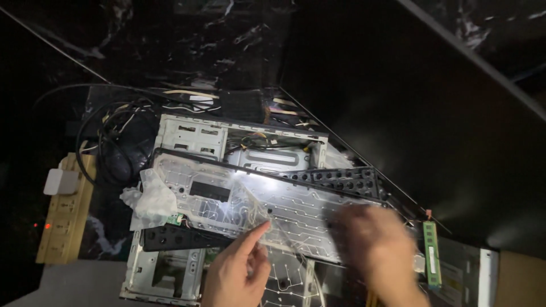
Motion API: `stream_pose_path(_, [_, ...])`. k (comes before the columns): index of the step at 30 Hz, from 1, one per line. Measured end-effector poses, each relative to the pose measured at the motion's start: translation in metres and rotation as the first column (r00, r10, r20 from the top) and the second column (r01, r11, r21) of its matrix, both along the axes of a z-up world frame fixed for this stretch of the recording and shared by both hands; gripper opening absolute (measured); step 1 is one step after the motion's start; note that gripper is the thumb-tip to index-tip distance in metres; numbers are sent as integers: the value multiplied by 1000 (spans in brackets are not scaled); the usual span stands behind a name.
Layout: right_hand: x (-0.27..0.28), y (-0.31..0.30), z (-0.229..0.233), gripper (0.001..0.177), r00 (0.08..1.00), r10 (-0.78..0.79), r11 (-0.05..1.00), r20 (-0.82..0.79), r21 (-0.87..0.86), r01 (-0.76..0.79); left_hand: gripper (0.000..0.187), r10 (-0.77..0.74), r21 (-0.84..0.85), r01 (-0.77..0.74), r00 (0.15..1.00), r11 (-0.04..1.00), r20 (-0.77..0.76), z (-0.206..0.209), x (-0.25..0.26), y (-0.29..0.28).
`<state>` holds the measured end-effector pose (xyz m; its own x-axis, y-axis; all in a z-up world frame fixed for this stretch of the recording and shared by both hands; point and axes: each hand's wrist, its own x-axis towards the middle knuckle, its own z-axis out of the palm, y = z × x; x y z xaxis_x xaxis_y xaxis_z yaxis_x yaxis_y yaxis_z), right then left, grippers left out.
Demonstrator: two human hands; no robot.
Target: Dismantling, cleaning, and repairing a computer keyboard.
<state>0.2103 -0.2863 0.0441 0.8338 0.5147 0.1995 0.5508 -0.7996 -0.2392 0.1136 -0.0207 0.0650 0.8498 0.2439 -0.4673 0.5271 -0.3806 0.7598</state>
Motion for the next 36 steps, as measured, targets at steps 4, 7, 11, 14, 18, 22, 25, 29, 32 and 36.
stream_pose_path(4, [3,-14,23,15,939,-342,940,-25,-16,342,59,1,17,-2,998,1000,61,4,-2,-3])
stream_pose_path(7, [-2,-10,21,18,851,-488,839,-197,163,519,59,183,-314,-147,979,938,89,9,-2,-4])
stream_pose_path(11, [-5,-11,7,31,875,-368,848,-314,274,454,54,178,-294,-134,976,946,127,-6,-9,-1])
stream_pose_path(14, [-7,-15,4,38,879,-321,860,-352,281,427,52,279,-414,-217,956,884,94,-15,-19,-2])
stream_pose_path(18, [-5,-2,24,62,895,-363,929,-259,-19,371,51,378,-483,-275,917,831,128,-32,-33,4])
stream_pose_path(22, [-10,-1,20,63,881,-398,917,-256,-91,388,52,326,-379,-266,940,886,101,-29,-28,3])
stream_pose_path(25, [-17,-5,19,40,874,-372,911,-313,56,408,49,241,-266,-219,969,939,52,-11,-14,-4])
stream_pose_path(29, [-40,10,21,16,973,-75,909,-216,387,156,41,233,-332,-214,972,919,18,-11,-17,-5])
stream_pose_path(32, [-64,11,3,8,983,55,892,-175,450,30,34,175,-459,-135,984,878,44,-29,-35,6])
stream_pose_path(36, [-90,-2,-19,6,972,12,885,-236,454,100,8,214,-630,-108,972,769,95,-27,-41,-1])
